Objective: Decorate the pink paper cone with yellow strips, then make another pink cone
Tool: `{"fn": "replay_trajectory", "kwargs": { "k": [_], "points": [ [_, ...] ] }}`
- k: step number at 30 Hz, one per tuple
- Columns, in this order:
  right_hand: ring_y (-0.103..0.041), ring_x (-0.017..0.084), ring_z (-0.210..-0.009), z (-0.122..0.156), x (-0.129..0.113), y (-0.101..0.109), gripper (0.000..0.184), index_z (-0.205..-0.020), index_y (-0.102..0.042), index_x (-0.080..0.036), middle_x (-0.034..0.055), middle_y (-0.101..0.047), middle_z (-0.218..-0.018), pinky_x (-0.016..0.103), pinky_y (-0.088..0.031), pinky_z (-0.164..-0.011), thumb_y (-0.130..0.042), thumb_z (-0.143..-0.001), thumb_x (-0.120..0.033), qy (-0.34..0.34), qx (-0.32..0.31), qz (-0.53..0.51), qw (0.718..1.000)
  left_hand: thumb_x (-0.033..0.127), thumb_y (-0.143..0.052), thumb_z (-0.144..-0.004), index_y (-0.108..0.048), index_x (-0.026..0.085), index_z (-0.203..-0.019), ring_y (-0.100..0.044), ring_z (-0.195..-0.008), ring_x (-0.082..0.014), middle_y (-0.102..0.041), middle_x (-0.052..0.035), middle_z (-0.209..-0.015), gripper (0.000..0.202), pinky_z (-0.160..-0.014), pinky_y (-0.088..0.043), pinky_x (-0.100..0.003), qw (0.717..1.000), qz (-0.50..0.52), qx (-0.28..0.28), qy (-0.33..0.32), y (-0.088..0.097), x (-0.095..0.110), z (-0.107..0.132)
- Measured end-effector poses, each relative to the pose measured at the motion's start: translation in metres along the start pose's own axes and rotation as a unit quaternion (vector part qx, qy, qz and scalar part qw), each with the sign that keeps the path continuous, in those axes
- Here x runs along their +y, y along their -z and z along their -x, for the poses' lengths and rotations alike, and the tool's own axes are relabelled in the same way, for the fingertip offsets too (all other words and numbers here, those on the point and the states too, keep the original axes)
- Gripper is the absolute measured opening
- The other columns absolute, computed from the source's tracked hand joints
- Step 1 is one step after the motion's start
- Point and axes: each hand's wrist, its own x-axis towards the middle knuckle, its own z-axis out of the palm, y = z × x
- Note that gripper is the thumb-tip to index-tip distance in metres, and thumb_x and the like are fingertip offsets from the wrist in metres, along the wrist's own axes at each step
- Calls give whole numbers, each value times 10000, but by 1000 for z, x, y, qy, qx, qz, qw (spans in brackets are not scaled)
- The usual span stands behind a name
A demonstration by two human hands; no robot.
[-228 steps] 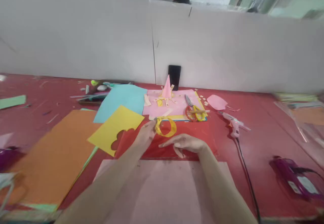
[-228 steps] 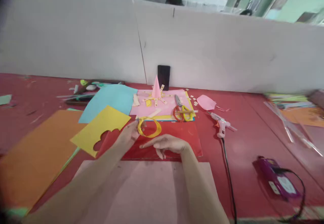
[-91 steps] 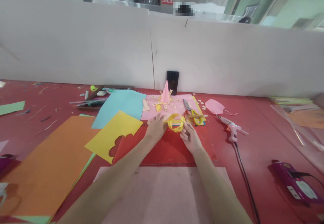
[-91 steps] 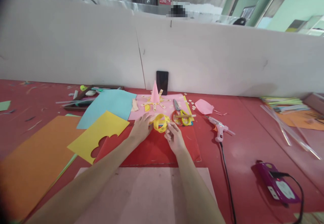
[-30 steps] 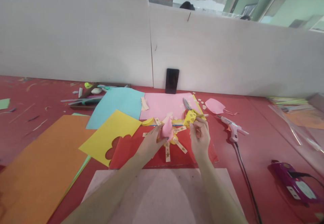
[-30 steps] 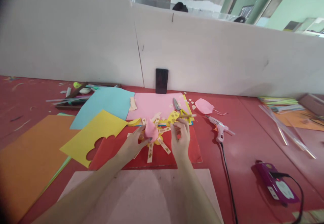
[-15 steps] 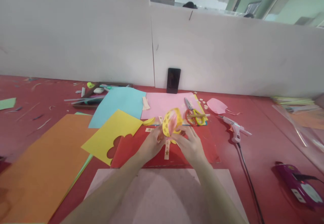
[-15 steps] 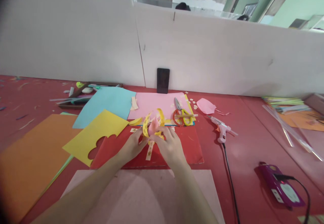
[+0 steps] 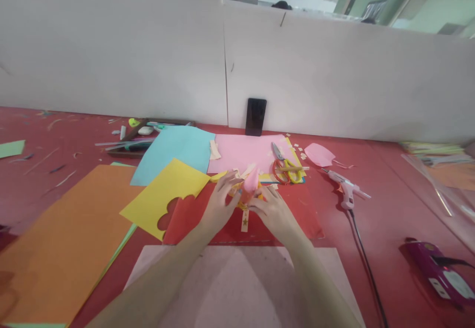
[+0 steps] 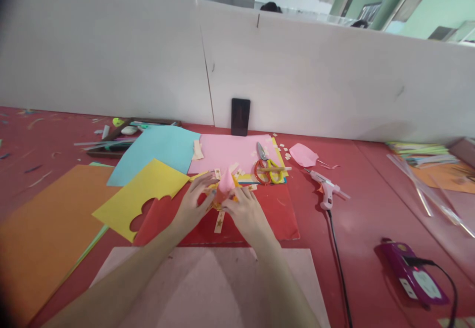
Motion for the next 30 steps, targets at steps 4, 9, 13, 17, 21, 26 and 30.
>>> {"fn": "replay_trajectory", "kwargs": {
  "k": [4,9,13,17,21,26,30],
  "points": [
    [-463,177,-807,1,1,-1,155,-775,-637,-220,43,-543,-857,315,-397,-749,-494,-835,-230,-7,19,-4,1000,192,-438,-803,-534,214,-1014,-392,-1188,-161,-473,-40,-1205,233,-992,-355,-317,1000,-16,16,2,-6,-5,0],
    [-457,173,-798,1,3,-5,137,-777,-636,-211,37,-539,-823,305,-386,-724,-511,-828,-234,-15,22,4,1000,199,-463,-799,-573,204,-922,-522,-979,-145,-540,-38,-1003,166,-838,-454,-277,998,-26,48,15,-2,-6,-1],
    [-451,174,-777,1,6,-9,120,-779,-639,-214,33,-538,-803,307,-376,-710,-528,-817,-238,-17,14,20,1000,270,-482,-822,-603,195,-827,-540,-764,-114,-538,-12,-790,143,-704,-456,-239,995,-69,39,-56,7,-4,0],
    [-442,170,-754,1,10,-11,122,-787,-638,-214,32,-534,-775,302,-371,-697,-527,-818,-254,-20,15,29,999,357,-476,-828,-623,208,-846,-540,-739,-113,-564,-9,-773,210,-669,-441,-230,983,-116,-59,-129,13,-5,0],
    [-448,167,-749,1,11,-13,141,-781,-637,-209,29,-533,-754,301,-368,-699,-512,-828,-254,-19,27,24,999,390,-450,-833,-631,213,-857,-543,-759,-122,-585,-14,-799,254,-622,-424,-224,977,-148,-95,-124,11,-9,1],
    [-455,161,-731,0,9,-15,146,-763,-640,-207,27,-540,-748,294,-375,-692,-512,-827,-235,-18,23,17,999,335,-484,-826,-632,203,-778,-532,-717,-107,-585,11,-758,205,-593,-393,-216,972,-163,-120,-120,6,-8,2],
    [-467,157,-709,0,10,-11,176,-760,-648,-203,23,-536,-704,289,-393,-689,-507,-830,-283,-41,39,-21,998,277,-487,-832,-616,189,-771,-527,-730,-100,-581,15,-753,168,-618,-388,-207,971,-158,-118,-133,5,-8,1]
  ]
}}
